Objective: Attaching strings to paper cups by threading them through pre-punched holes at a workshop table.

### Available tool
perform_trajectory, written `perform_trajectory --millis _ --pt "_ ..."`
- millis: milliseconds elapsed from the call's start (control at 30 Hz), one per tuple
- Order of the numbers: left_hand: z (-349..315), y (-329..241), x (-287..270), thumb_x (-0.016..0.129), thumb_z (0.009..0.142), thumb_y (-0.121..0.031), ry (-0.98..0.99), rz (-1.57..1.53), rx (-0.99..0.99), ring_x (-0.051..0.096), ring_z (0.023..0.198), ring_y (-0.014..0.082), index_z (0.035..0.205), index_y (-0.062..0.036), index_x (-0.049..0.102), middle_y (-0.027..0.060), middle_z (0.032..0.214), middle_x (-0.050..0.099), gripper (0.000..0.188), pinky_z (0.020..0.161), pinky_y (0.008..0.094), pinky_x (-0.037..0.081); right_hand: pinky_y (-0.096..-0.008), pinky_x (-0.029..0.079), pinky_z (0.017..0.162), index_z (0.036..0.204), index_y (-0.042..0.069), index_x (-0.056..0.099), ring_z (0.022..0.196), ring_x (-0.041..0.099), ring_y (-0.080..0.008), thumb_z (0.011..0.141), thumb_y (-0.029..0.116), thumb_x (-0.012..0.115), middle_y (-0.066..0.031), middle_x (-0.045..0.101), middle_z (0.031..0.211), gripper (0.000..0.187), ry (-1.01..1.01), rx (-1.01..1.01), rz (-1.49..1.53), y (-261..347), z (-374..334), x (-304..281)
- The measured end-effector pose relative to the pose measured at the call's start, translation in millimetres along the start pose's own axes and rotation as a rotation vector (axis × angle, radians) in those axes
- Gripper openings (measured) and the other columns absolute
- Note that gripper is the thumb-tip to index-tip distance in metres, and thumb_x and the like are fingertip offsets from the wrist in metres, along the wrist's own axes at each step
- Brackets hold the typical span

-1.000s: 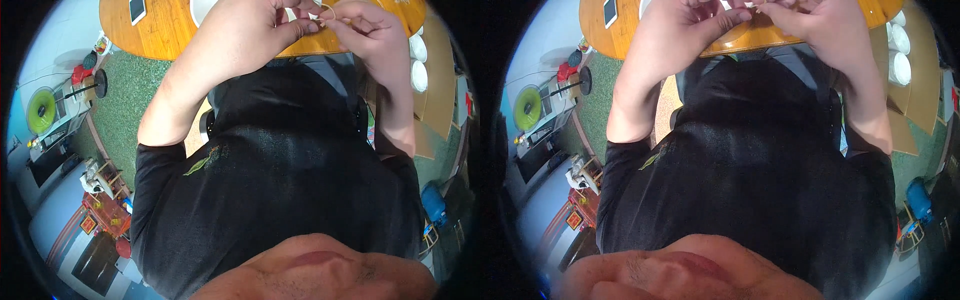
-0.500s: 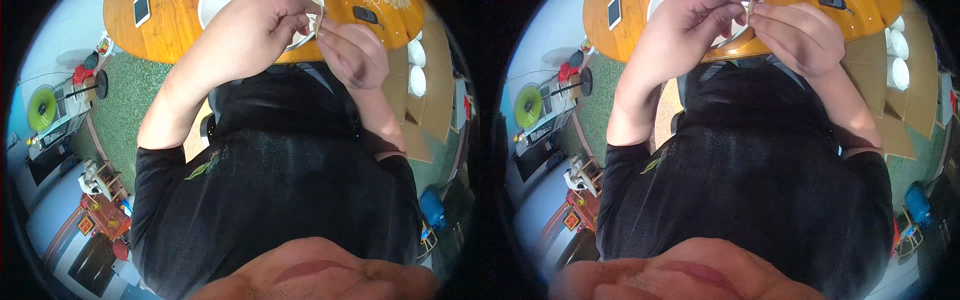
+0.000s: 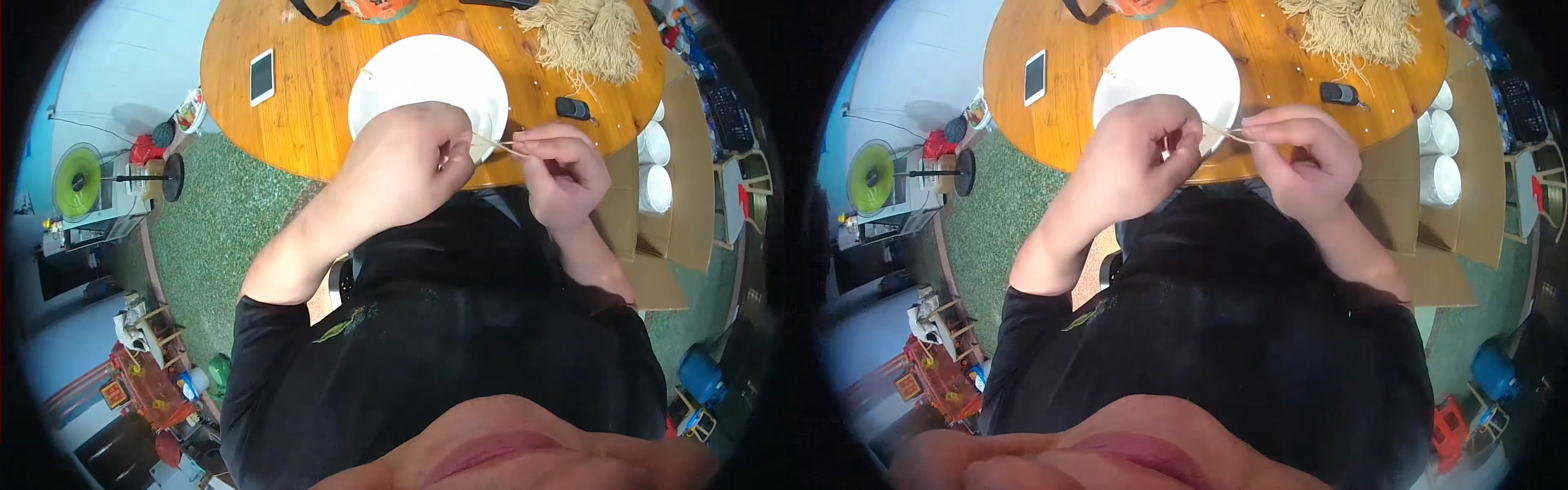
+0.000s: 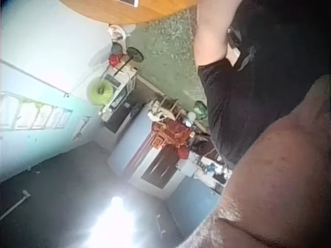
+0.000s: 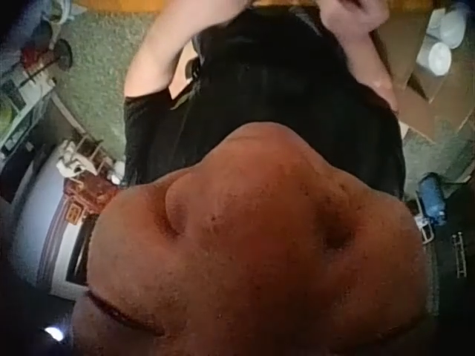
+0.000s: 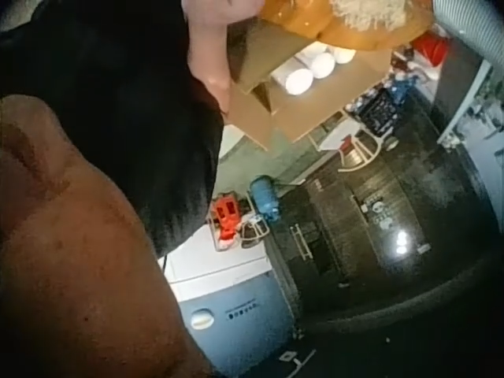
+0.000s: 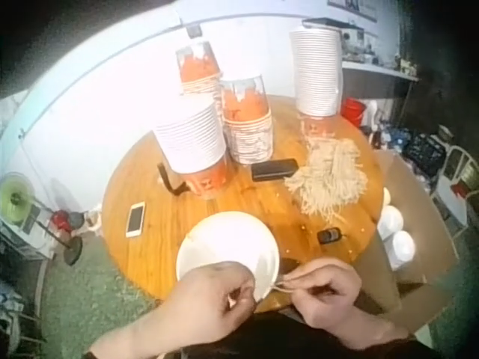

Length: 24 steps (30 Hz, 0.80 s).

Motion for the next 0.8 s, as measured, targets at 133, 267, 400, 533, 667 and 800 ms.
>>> perform_trajectory --millis 133,267,400,533,667,800 --pt "-1 -6 -6 0.074 0.076 -0.007 0.082 0.130 0.048 0.065 0.070 0.0353 0.080 -0.0046 0.064 0.0122 0.074 0.065 0.012 0.061 0.0430 0.050 -0.0277 0.059 0.071 0.092 -0.005 0.065 0.076 0.068 -0.0175 0.086 -0.018 0.062 -0.0188 0.067 0.101 0.014 0.052 0.218 0.215 -2 -3 9" --pt "-2 -7 -10 0.076 0.076 -0.008 0.194 0.197 0.087 0.066 0.077 0.0366 0.085 -0.0055 0.066 0.0127 0.081 0.065 0.014 0.066 0.0447 0.052 -0.0280 0.059 0.069 0.091 -0.005 0.066 0.076 0.068 -0.0184 0.087 -0.016 0.063 -0.0191 0.068 0.099 0.012 0.053 0.345 0.371 -7 7 19" --pt "-14 -19 -27 0.083 0.077 -0.014 -0.070 0.126 0.192 0.064 0.102 0.0392 0.105 -0.0059 0.065 0.0198 0.115 0.061 0.034 0.083 0.0463 0.053 -0.0281 0.059 0.071 0.092 -0.003 0.066 0.078 0.069 -0.0178 0.087 -0.014 0.064 -0.0175 0.069 0.097 0.012 0.057 0.448 0.580 -9 15 24" --pt "-35 -24 -35 0.094 0.069 -0.026 -0.226 -0.148 0.287 0.044 0.136 0.0507 0.139 -0.0018 0.048 0.0310 0.152 0.035 0.087 0.105 0.0507 0.046 -0.0277 0.058 0.079 0.092 -0.003 0.067 0.084 0.069 -0.0168 0.086 -0.014 0.067 -0.0157 0.071 0.097 0.012 0.122 0.437 0.699 6 25 40" --pt "-38 -30 -11 0.085 0.081 -0.018 -0.068 -0.151 0.175 0.066 0.100 0.0411 0.143 0.0014 0.047 0.0201 0.108 0.066 0.076 0.087 0.0466 0.053 -0.0273 0.055 0.077 0.089 -0.001 0.071 0.083 0.069 -0.0169 0.083 -0.012 0.072 -0.0148 0.072 0.096 0.012 0.294 0.306 0.492 39 40 46" --pt "-48 -29 -49 0.076 0.085 -0.003 -0.376 -0.060 0.343 0.066 0.073 0.0291 0.117 -0.0018 0.070 0.0100 0.084 0.068 0.033 0.065 0.0381 0.052 -0.0397 0.050 0.098 0.116 -0.001 0.068 0.117 0.061 -0.0278 0.076 -0.001 0.084 -0.0168 0.069 0.118 0.043 0.245 -0.064 0.162 66 61 44"
Point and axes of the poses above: each hand's wrist, its own z-axis towards the middle knuckle, its own x-axis out of the palm, y = z × x, the point moved 7 cm from there along z, towards the middle knuckle
